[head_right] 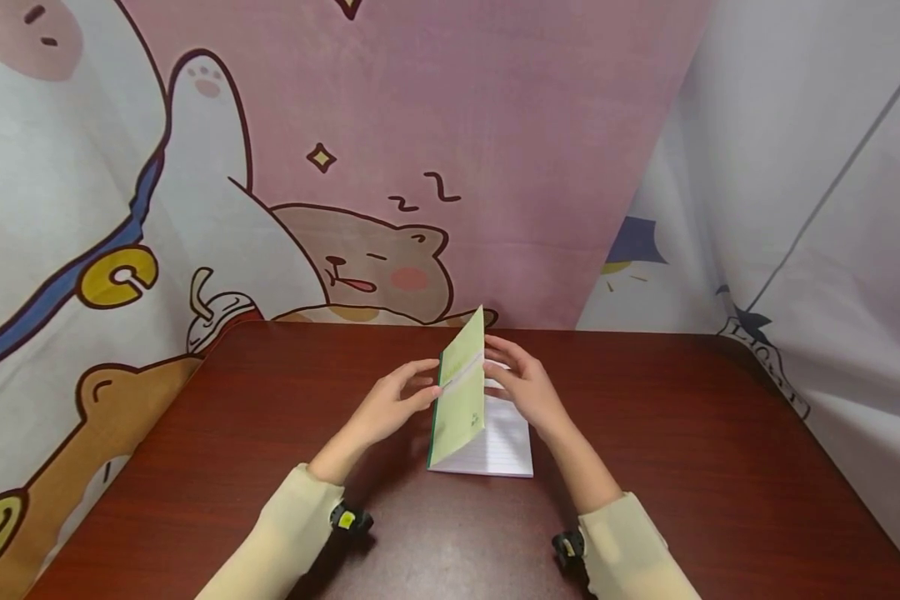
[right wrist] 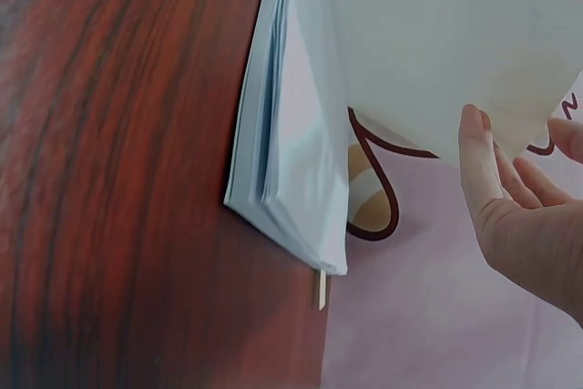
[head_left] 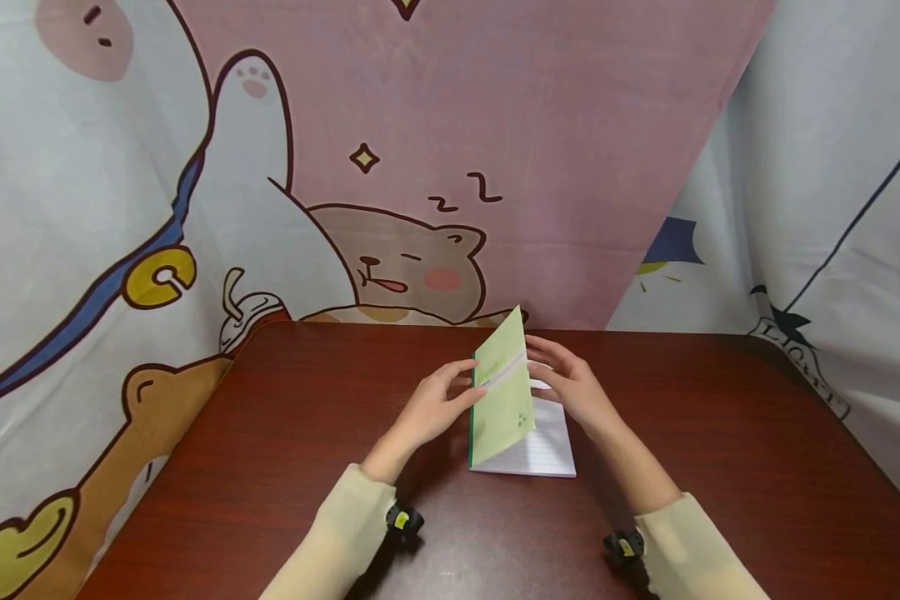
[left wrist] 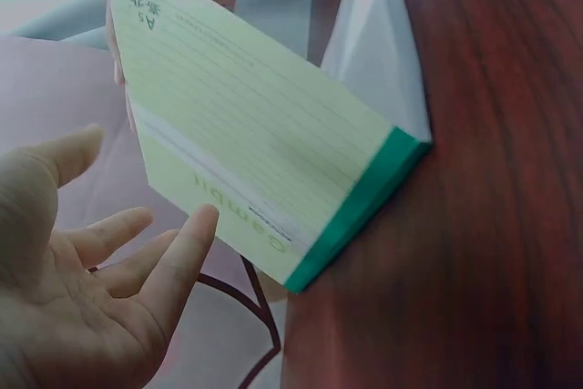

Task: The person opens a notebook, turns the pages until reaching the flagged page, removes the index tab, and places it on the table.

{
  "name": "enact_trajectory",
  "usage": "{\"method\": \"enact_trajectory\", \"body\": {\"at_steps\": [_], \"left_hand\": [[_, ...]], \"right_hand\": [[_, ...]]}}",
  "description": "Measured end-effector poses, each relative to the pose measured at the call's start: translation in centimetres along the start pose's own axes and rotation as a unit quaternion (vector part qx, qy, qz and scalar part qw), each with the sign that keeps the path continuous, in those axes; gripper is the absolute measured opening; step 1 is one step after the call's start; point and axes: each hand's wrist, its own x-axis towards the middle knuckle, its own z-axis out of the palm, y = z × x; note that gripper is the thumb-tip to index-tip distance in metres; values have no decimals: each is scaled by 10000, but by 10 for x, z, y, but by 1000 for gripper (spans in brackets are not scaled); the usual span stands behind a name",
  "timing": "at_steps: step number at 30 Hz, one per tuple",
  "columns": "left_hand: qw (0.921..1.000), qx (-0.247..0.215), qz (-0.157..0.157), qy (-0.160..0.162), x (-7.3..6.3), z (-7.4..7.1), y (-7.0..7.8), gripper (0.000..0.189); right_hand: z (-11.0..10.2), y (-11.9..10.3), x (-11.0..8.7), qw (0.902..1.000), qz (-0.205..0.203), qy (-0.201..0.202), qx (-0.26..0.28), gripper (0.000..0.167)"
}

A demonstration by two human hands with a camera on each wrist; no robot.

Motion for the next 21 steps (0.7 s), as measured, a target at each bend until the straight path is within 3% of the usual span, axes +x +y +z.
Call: {"method": "enact_trajectory", "body": {"at_steps": [11, 21], "left_hand": [[9992, -382, 3, -82, 4, 0, 13, 55], [9996, -260, 68, -4, 6, -2, 16, 59]], "right_hand": [[15, -6, 7, 9994, -259, -224, -5, 52], [31, -4, 10, 9980, -468, -347, -242, 52]]}}
